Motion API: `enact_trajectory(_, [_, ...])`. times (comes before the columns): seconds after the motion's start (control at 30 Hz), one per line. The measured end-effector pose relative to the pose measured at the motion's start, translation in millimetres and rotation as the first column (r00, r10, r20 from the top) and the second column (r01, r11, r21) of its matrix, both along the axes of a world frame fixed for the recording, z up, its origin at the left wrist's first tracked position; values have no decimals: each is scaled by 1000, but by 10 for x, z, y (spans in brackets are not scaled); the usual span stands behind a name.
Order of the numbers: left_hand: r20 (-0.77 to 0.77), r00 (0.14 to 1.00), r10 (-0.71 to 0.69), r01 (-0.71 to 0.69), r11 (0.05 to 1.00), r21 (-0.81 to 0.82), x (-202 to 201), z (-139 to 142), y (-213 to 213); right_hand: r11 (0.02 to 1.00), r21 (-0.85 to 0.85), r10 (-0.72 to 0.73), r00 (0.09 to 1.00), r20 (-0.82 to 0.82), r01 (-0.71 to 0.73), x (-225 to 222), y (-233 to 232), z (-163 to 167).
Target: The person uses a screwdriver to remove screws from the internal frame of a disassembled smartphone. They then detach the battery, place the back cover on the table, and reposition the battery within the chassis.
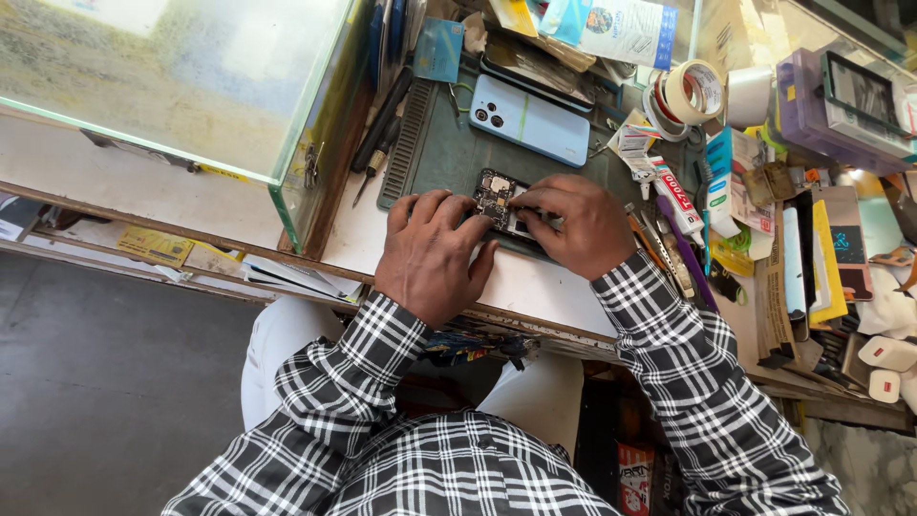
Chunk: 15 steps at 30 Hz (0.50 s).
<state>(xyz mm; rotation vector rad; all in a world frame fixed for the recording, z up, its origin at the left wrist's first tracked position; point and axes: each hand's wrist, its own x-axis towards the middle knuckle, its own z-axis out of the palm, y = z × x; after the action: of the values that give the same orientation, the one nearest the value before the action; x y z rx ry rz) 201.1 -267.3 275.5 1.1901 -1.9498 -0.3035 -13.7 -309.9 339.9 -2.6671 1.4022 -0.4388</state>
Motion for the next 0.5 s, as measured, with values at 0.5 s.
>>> enact_trajectory(0.5, [-7,1000,-4,4,1000,12,14,10,-17,1000,-22,-2,995,-99,0,68,-17,53])
